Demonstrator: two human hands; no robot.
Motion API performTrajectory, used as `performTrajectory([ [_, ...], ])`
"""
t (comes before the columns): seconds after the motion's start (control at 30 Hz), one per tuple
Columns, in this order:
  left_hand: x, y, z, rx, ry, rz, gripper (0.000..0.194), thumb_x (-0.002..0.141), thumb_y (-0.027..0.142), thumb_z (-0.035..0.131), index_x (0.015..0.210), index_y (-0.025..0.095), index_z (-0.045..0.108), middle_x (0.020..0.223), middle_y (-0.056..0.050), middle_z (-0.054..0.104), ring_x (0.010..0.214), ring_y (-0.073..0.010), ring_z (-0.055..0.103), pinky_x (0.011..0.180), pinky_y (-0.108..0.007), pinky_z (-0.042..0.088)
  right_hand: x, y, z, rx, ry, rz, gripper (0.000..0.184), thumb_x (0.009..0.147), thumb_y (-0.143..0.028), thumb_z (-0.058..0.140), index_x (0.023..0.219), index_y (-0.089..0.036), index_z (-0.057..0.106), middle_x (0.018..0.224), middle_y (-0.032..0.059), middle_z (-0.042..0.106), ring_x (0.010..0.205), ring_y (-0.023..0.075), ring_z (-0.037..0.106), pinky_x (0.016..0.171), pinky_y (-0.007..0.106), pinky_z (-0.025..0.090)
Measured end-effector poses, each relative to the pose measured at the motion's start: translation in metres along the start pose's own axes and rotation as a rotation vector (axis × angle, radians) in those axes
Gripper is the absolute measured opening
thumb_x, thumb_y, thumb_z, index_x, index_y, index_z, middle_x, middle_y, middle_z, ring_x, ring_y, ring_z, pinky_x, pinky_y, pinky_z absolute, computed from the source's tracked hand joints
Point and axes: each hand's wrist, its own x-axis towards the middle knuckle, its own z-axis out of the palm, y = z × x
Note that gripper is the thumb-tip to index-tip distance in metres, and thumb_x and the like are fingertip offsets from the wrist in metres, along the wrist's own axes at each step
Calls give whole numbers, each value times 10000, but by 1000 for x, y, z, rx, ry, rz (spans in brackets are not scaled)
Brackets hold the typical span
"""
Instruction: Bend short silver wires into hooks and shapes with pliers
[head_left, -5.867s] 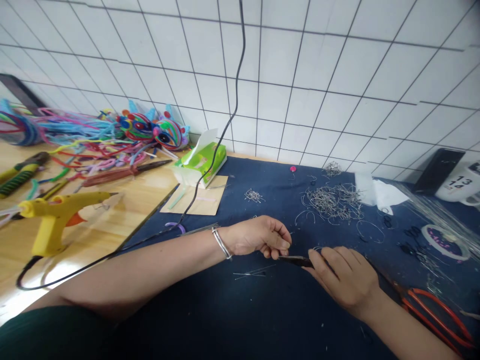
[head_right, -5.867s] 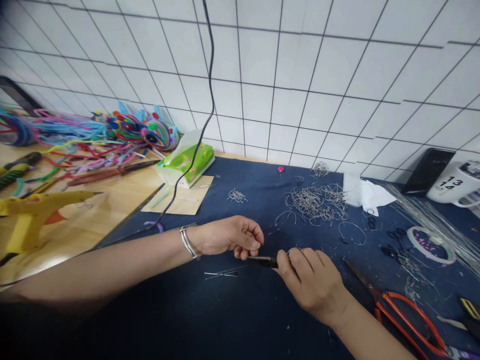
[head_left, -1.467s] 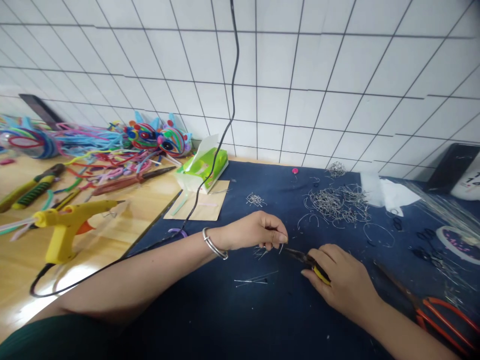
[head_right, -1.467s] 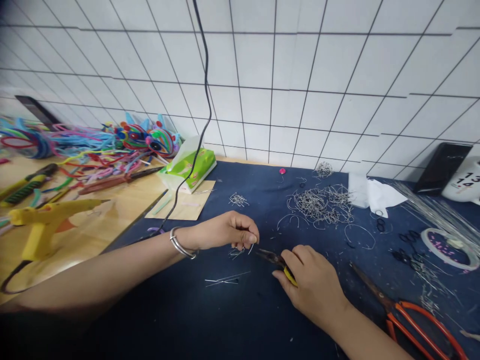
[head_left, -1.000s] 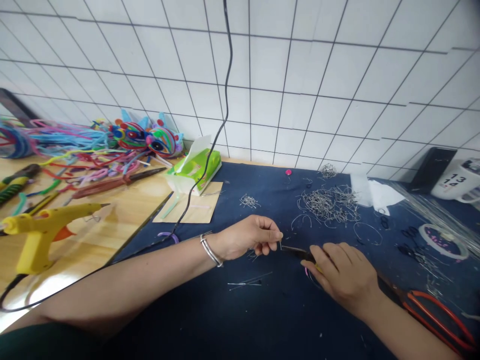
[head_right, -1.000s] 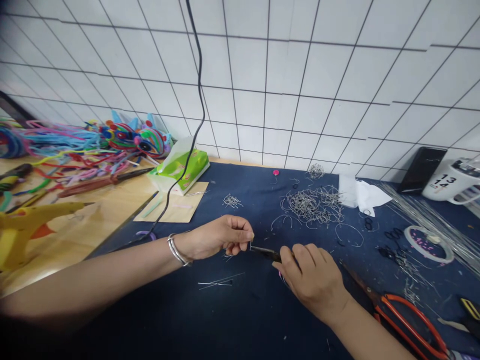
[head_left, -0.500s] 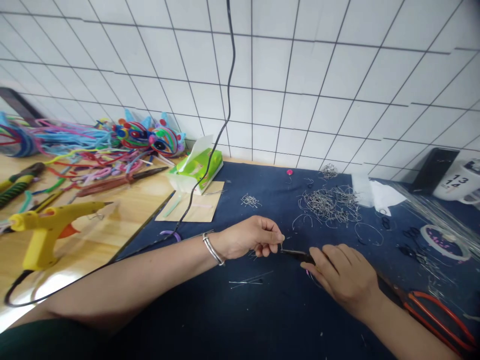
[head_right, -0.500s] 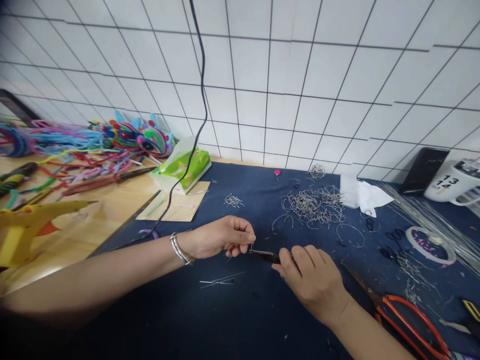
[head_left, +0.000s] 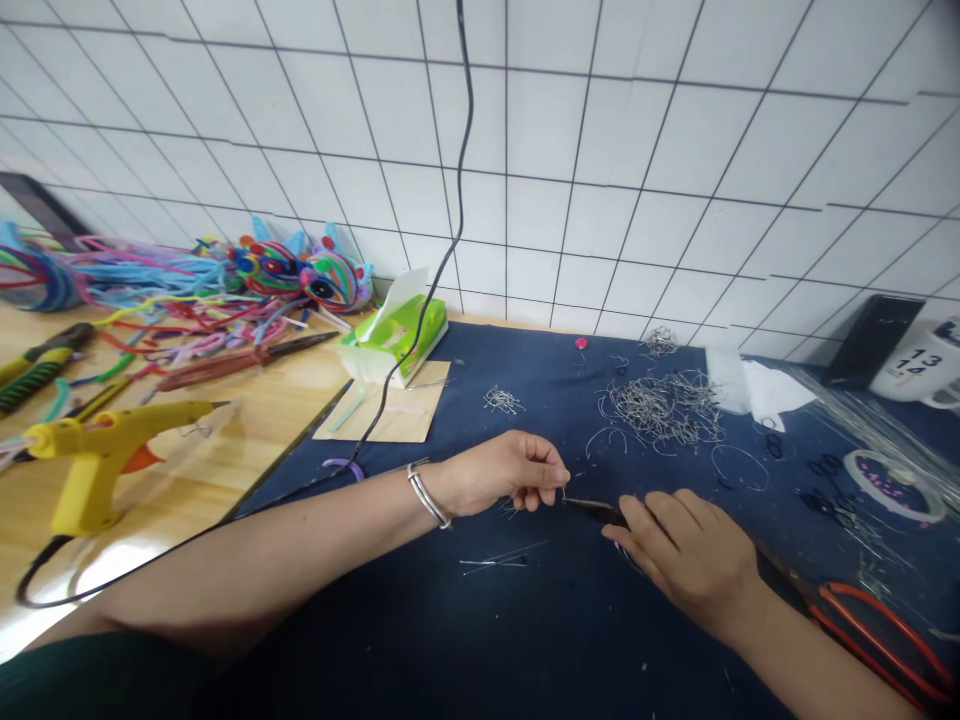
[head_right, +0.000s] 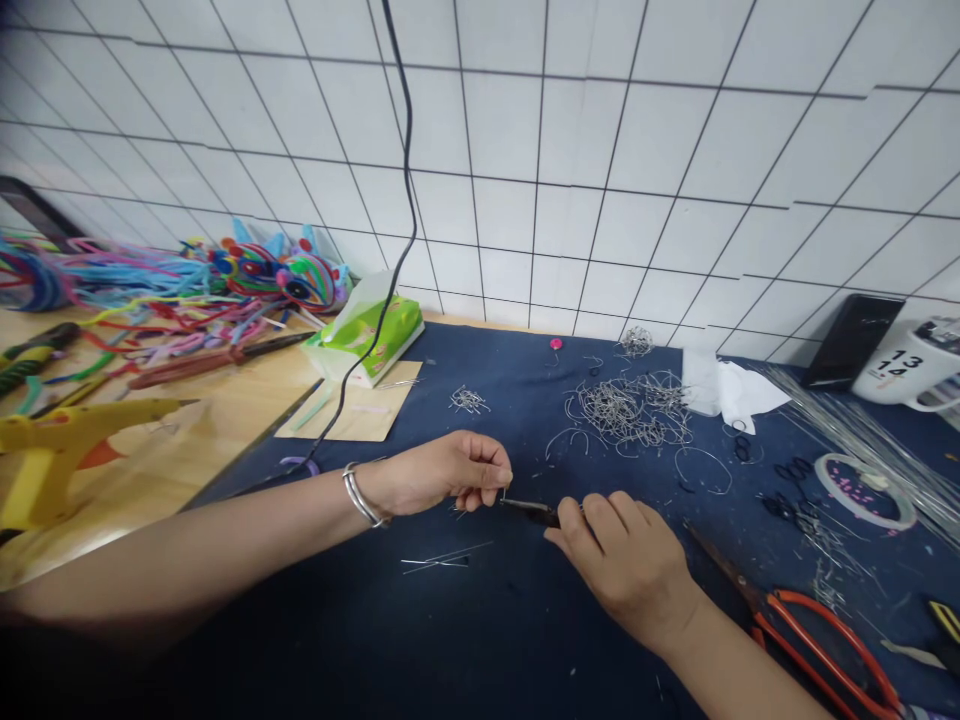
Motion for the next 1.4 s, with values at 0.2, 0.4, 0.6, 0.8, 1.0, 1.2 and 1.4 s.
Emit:
performTrajectory([
  [0.2, -1, -1, 2, 133, 41, 58, 233, 724, 356, 586, 765, 131, 545, 641, 9, 556, 507, -51, 479, 464, -173, 347, 3, -1, -1, 66, -26, -5, 233, 785, -320, 549, 969, -177, 570, 714, 29, 554, 671, 151, 481, 591, 280, 349],
  [0.4, -8, 9, 7, 557, 76, 256, 128, 784, 260, 504, 736, 150, 547, 620, 21, 528, 550, -68, 479, 519, -187, 377, 5, -3, 2, 273, -121, 65, 215, 807, -330, 504, 940, -173, 567, 704, 32, 536, 651, 142, 481, 595, 267, 376],
  [0.6, -15, 15, 12, 1020, 99, 565, 122, 805, 160, 462, 775, 154, 579, 743, -7, 591, 695, -97, 520, 648, -210, 384, 5, -4, 2, 502, -202, 157, 203, 815, -348, 480, 889, -175, 556, 733, 35, 535, 672, 135, 506, 603, 247, 392],
  [0.8, -20, 16, 13, 1219, 11, 634, 161, 816, 145, 413, 859, 160, 568, 823, -34, 612, 762, -130, 531, 681, -237, 395, 8, -3, 1, 691, -310, 180, 186, 819, -349, 467, 865, -190, 552, 717, 11, 525, 619, 111, 488, 569, 227, 380],
  [1.0, -22, 20, 15, 1263, -14, 655, 189, 847, 184, 381, 847, 154, 568, 810, -44, 608, 733, -130, 519, 659, -242, 391, 8, 0, 1, 745, -368, 212, 181, 808, -358, 484, 862, -202, 558, 712, -3, 525, 605, 101, 489, 558, 216, 367],
  [1.2, -14, 15, 10, 1071, 44, 580, 140, 820, 167, 457, 844, 161, 594, 820, -16, 604, 776, -107, 532, 704, -213, 400, 4, 0, 7, 660, -344, 245, 226, 814, -396, 471, 893, -198, 548, 756, 11, 526, 663, 121, 493, 599, 237, 379],
  [1.4, -3, 6, -1, 790, 109, 328, 148, 790, 267, 505, 781, 157, 603, 659, 12, 573, 598, -77, 509, 562, -192, 390, 0, -4, 13, 508, -288, 256, 269, 808, -416, 473, 941, -193, 541, 833, 45, 539, 744, 157, 504, 648, 269, 395],
])
